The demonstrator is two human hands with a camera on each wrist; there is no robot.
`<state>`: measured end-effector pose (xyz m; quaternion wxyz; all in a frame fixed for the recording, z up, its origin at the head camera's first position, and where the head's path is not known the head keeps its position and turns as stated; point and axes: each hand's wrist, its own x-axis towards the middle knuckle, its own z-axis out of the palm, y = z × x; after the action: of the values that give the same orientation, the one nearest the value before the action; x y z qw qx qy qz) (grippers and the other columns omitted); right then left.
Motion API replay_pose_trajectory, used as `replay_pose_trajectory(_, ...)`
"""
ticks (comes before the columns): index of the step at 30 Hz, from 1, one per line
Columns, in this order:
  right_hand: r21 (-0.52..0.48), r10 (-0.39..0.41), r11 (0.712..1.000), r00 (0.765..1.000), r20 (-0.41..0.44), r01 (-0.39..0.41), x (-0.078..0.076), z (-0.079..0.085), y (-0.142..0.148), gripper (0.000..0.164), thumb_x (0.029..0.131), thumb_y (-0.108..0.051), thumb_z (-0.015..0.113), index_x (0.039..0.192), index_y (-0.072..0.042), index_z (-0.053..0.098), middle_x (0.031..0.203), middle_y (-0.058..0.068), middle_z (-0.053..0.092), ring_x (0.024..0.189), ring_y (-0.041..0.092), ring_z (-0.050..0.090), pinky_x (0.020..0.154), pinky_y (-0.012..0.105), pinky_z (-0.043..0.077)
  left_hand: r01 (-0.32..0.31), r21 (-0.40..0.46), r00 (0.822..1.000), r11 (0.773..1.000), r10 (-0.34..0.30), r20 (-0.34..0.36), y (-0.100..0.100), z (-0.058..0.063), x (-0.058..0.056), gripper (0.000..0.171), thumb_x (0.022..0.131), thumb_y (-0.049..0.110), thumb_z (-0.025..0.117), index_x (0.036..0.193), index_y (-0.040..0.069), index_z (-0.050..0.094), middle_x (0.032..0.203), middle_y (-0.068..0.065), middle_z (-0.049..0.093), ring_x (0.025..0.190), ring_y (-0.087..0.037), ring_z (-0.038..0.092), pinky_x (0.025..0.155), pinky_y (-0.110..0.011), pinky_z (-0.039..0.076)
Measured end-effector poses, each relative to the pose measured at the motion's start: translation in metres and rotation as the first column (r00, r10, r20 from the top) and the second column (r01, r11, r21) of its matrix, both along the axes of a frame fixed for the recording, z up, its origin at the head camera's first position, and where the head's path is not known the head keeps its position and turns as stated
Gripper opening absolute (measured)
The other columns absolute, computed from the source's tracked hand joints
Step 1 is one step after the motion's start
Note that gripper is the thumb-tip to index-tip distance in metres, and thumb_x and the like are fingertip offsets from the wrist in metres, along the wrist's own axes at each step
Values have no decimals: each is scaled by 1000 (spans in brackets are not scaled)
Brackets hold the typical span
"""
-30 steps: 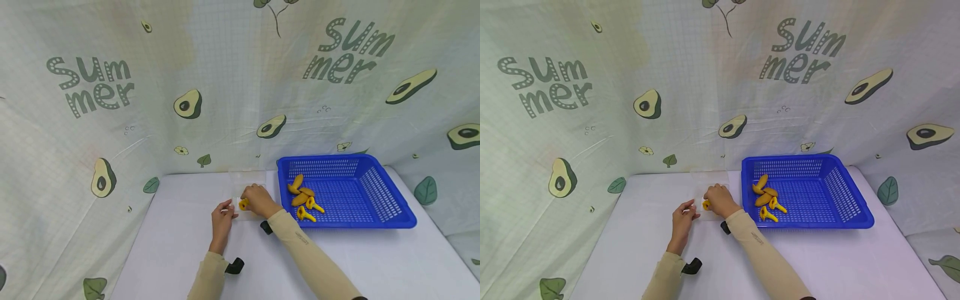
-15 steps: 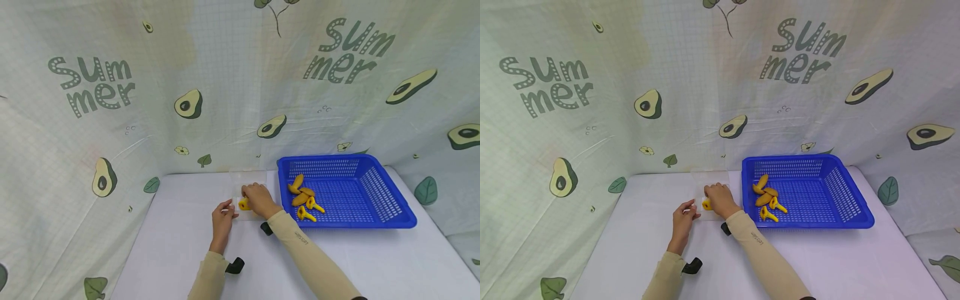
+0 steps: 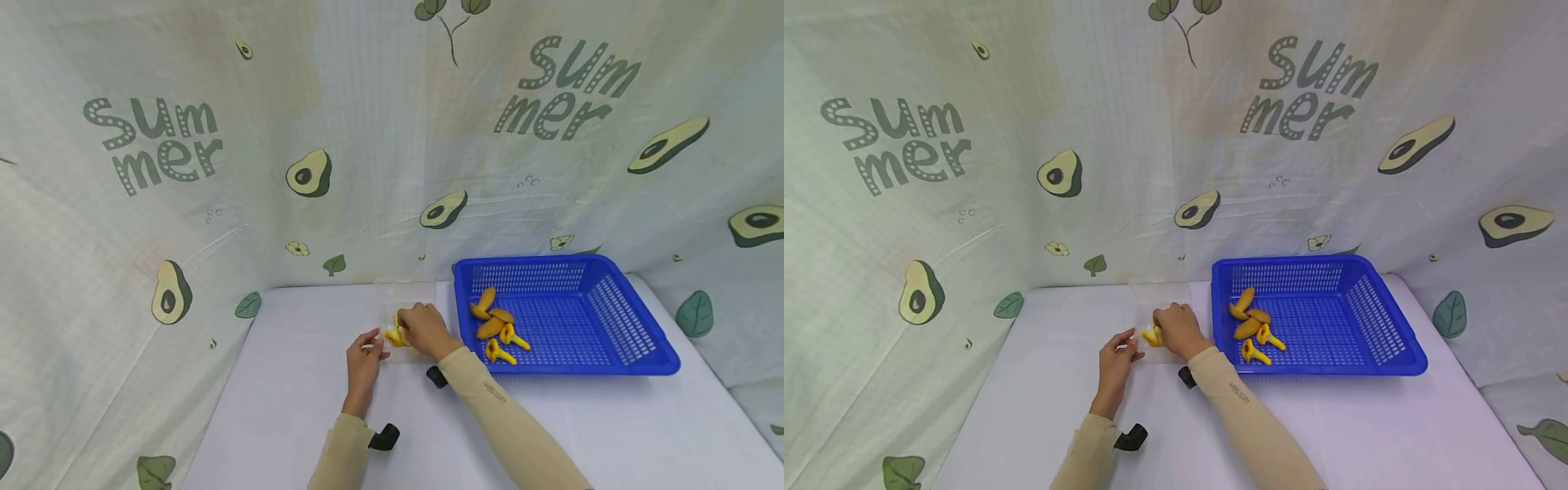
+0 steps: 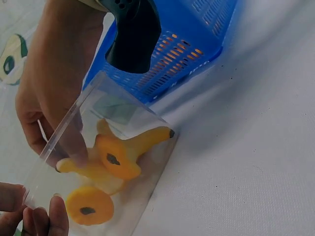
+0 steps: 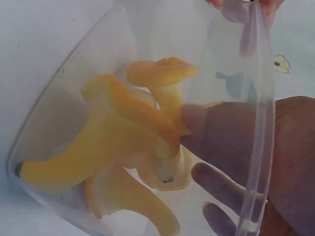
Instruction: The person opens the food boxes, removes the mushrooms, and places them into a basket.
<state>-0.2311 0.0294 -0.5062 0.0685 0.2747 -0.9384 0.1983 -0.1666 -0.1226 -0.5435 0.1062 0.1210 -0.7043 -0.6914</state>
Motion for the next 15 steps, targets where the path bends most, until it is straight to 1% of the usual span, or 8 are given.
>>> replay_pose_trajectory(3, -27, -17, 999, 1000, 17, 17, 2, 2, 1, 12, 88, -1, 82, 93, -8, 74, 84, 5, 73, 82, 26, 61, 82, 44, 54, 0, 6, 1000, 1000, 0, 7, 0, 0, 1, 32, 100, -3, 64, 130, -17, 64, 98, -13, 60, 67, -11, 64, 66, -20, 64)
replay_pose_trajectory(7, -64, -50, 996, 997, 63, 54, 4, 3, 1, 11, 91, -2, 81, 98, -8, 76, 91, 6, 75, 89, 27, 62, 89, 46, 55, 1, 12, 1000, 1000, -1, 13, -1, -1, 1, 32, 101, -4, 64, 130, -15, 65, 99, -13, 60, 68, -11, 63, 66, -19, 63)
replay_pose_trajectory(10, -93, -78, 992, 994, 79, 86, 6, 2, 2, 11, 92, -2, 80, 100, -8, 76, 92, 6, 74, 91, 27, 62, 93, 47, 54, 4, 15, 1000, 1000, -4, 10, 0, -1, 1, 32, 100, -3, 64, 130, -15, 65, 99, -14, 60, 68, -12, 64, 67, -19, 63)
replay_pose_trajectory(15, -122, -107, 986, 993, 52, 112, 8, -2, 3, 11, 94, 0, 77, 101, -8, 75, 92, 6, 74, 94, 29, 63, 94, 50, 54, -3, 17, 1000, 1000, 2, 18, 1, 0, 1, 31, 101, -4, 64, 130, -15, 65, 100, -14, 59, 68, -12, 62, 66, -19, 63)
